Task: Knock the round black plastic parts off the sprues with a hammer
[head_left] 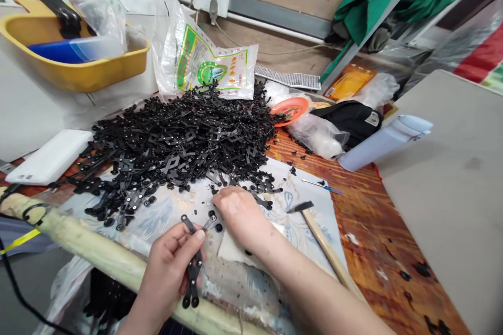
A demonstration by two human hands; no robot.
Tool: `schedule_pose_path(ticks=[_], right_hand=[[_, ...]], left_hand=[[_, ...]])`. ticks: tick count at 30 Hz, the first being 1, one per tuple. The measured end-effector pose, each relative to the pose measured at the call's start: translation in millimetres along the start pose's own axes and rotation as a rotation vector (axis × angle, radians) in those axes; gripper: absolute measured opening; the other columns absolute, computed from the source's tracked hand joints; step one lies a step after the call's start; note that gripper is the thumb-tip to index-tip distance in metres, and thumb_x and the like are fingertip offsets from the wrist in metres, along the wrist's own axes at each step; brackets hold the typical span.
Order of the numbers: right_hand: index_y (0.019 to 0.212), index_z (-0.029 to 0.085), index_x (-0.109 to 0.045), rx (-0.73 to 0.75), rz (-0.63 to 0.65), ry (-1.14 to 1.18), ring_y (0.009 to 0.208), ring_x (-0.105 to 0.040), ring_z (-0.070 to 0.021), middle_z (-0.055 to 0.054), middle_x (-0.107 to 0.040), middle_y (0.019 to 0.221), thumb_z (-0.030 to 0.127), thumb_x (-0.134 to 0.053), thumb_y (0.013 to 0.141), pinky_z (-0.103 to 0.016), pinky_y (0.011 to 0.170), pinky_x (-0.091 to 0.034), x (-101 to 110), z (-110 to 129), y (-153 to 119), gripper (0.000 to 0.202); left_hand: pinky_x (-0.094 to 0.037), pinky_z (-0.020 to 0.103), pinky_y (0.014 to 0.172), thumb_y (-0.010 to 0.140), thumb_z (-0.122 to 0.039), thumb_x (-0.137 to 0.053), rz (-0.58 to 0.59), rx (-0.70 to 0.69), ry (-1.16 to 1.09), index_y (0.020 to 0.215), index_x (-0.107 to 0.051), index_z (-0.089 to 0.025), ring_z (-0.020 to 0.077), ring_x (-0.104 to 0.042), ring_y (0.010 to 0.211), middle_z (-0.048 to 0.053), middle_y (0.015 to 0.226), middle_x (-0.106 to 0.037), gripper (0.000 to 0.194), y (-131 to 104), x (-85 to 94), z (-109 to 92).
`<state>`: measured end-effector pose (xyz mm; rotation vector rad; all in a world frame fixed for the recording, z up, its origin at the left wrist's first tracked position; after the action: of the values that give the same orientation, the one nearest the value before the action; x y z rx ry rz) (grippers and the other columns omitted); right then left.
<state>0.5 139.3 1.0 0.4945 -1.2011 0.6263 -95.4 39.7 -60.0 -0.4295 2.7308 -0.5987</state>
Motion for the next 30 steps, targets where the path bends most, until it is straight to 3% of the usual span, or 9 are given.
schedule_pose_path(ticks=[4, 8, 12, 15, 20, 26, 30], right_hand=[[0.081, 0.018, -0.064, -0.080, -0.083, 0.132, 0.074, -0.060, -0.0145, -0.002, -0.068, 0.080, 0.004, -0.052, 0.076, -0.025, 0.070, -0.044, 21, -24, -15, 0.019], [0.087, 0.019, -0.059, -0.221, -0.199, 0.259, 0.069, -0.061, -0.0121, 0.001, -0.066, 0.078, 0.008, -0.049, 0.080, -0.023, 0.066, -0.048, 43, -50, -62, 0.016], [0.079, 0.021, -0.063, -0.325, -0.280, 0.482, 0.093, -0.062, -0.0188, -0.003, -0.066, 0.094, 0.015, -0.062, 0.077, -0.034, 0.084, -0.047, 24, -56, -113, 0.007], [0.080, 0.022, -0.064, -0.353, -0.295, 0.431, 0.092, -0.059, -0.0201, -0.004, -0.062, 0.092, 0.012, -0.061, 0.077, -0.037, 0.083, -0.046, 5, -52, -133, 0.010], [0.088, 0.021, -0.061, -0.319, -0.304, 0.336, 0.091, -0.056, -0.0199, -0.003, -0.062, 0.091, 0.013, -0.062, 0.077, -0.036, 0.083, -0.042, 11, -41, -121, 0.014], [0.070, 0.019, -0.062, -0.381, -0.289, 0.238, 0.069, -0.057, -0.0161, 0.001, -0.063, 0.067, 0.006, -0.059, 0.077, -0.034, 0.076, -0.040, 16, -48, -90, 0.015], [0.079, 0.019, -0.064, -0.391, -0.312, 0.230, 0.078, -0.058, -0.0188, -0.002, -0.065, 0.077, 0.011, -0.061, 0.080, -0.034, 0.076, -0.039, 17, -51, -95, 0.009]], left_hand=[[-0.039, 0.016, 0.030, 0.069, -0.045, -0.073, 0.002, 0.000, 0.017, 0.082, -0.061, -0.019, 0.0066, -0.045, 0.030, -0.007, 0.051, -0.057, 0.032, -1, 0.3, 0], [-0.042, 0.018, 0.030, 0.067, -0.045, -0.075, 0.011, 0.032, 0.025, 0.081, -0.062, -0.018, 0.0077, -0.044, 0.033, -0.006, 0.051, -0.057, 0.033, 0, 0.0, 2], [-0.043, 0.019, 0.030, 0.064, -0.047, -0.077, 0.022, 0.030, 0.049, 0.080, -0.063, -0.018, 0.0084, -0.044, 0.035, -0.005, 0.050, -0.056, 0.035, 2, -1.8, 2], [-0.041, 0.018, 0.030, 0.064, -0.045, -0.078, 0.004, 0.024, 0.062, 0.080, -0.063, -0.019, 0.0076, -0.043, 0.034, -0.006, 0.049, -0.055, 0.034, 1, -3.7, 0], [-0.040, 0.016, 0.030, 0.064, -0.044, -0.077, -0.044, -0.007, 0.091, 0.078, -0.063, -0.018, 0.0068, -0.042, 0.034, -0.006, 0.049, -0.055, 0.033, -4, -8.9, -6], [-0.041, 0.017, 0.030, 0.065, -0.043, -0.078, -0.031, -0.056, 0.105, 0.078, -0.062, -0.018, 0.0078, -0.043, 0.036, -0.006, 0.051, -0.056, 0.032, -5, -8.3, -8], [-0.041, 0.017, 0.030, 0.065, -0.044, -0.077, -0.032, -0.038, 0.121, 0.078, -0.062, -0.018, 0.0078, -0.043, 0.035, -0.006, 0.050, -0.056, 0.032, -4, -6.5, -5]])
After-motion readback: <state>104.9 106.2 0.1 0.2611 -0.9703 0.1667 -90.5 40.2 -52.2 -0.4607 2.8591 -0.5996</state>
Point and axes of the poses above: each hand's wrist, its own y-axis towards the middle knuckle, its own x-axis out of the back of the hand, z = x × y, the point moved 6 cm from there along y, towards the middle knuckle
